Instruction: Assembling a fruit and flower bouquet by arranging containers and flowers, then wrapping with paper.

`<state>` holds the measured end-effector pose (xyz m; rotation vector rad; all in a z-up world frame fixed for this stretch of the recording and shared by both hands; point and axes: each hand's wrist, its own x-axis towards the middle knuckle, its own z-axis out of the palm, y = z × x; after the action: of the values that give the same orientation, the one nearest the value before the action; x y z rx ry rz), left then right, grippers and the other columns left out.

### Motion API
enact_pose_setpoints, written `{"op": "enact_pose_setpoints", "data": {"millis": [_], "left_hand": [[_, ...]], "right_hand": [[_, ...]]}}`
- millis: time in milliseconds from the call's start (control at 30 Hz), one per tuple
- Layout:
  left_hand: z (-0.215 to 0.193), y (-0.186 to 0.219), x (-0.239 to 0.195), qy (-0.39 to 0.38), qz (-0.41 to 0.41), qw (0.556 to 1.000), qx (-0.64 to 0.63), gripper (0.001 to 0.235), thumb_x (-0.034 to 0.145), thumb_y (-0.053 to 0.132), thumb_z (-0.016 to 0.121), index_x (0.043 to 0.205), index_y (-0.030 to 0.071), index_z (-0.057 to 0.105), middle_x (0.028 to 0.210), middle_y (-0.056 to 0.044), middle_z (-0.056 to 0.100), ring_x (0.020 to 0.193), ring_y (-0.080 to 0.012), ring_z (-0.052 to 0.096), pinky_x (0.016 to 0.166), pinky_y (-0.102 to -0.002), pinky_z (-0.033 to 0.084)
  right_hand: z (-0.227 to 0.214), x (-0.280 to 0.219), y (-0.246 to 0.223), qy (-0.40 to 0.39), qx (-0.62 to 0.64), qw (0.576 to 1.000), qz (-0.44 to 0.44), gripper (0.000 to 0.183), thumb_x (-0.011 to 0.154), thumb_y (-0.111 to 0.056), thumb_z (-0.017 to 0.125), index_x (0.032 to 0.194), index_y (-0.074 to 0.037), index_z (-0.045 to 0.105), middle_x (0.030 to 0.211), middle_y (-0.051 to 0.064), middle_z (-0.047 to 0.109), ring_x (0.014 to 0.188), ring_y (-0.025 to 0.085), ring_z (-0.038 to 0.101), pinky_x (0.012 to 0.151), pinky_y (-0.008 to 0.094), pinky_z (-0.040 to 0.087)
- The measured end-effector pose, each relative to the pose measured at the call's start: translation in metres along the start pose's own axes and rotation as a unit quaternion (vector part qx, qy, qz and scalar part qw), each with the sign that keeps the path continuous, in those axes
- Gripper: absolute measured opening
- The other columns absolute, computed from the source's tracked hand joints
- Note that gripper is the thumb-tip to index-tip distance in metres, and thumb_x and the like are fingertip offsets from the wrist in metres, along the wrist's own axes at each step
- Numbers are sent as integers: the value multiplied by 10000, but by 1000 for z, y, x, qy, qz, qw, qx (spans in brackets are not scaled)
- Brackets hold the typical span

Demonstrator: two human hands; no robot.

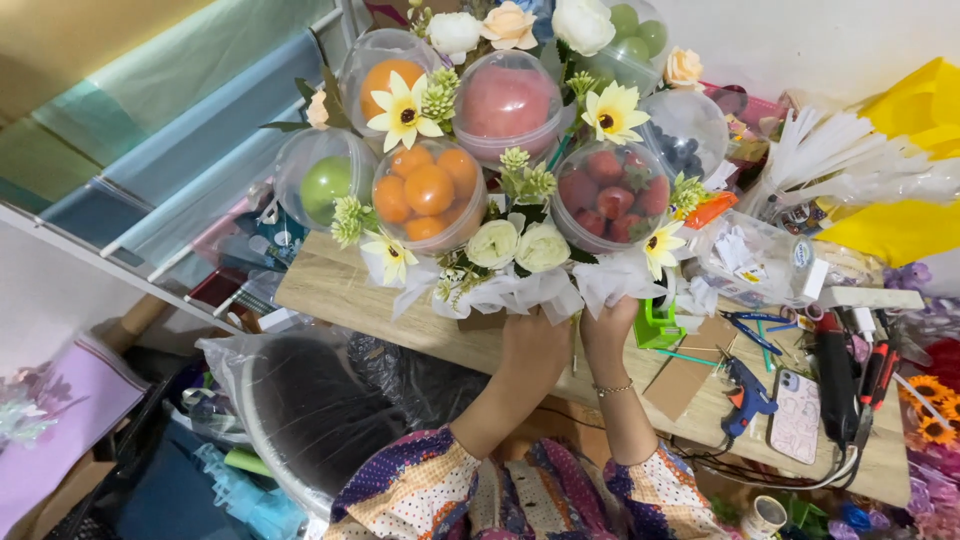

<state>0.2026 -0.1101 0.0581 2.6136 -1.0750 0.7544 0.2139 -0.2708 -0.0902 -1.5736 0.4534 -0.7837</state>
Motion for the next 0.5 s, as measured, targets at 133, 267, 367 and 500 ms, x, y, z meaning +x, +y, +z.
{"op": "enact_pose_setpoints", "data": {"millis": [133, 267, 367, 500], "left_hand": [[-1, 1, 1, 0, 8, 1000, -2, 278, 855, 42, 653, 636, 160, 528, 541, 1, 453, 479, -143, 428, 504, -301, 323], [0, 0, 0, 2, 9, 1000, -5, 282, 862, 53, 642, 633, 164, 522, 534, 6, 444, 462, -137, 416, 493, -301, 315], [4, -2, -7, -1, 5, 1000, -8, 284, 867, 61, 634, 630, 167, 519, 529, 10, 438, 451, -134, 408, 486, -301, 309], [31, -22, -55, -50, -20, 961, -273, 389, 978, 123, 592, 1352, 25, 633, 1212, -191, 659, 1195, -361, 619, 1025, -481, 447]], "right_hand": [[-3, -4, 14, 10, 4, 1000, 7, 275, 911, -32, 698, 1185, -42, 713, 1062, 97, 687, 972, 185, 598, 931, 416, 468], [-7, -5, 29, 18, 5, 1000, 17, 260, 908, -30, 698, 1166, -51, 727, 1025, 85, 699, 932, 171, 609, 900, 405, 490], [-16, 1, 46, 18, 4, 999, 28, 251, 906, -29, 699, 1153, -57, 736, 1000, 77, 706, 906, 162, 616, 879, 398, 505], [-47, 1, 71, 11, -12, 998, 54, 239, 903, -27, 699, 1133, -66, 751, 963, 65, 718, 867, 149, 627, 848, 387, 526]]}}
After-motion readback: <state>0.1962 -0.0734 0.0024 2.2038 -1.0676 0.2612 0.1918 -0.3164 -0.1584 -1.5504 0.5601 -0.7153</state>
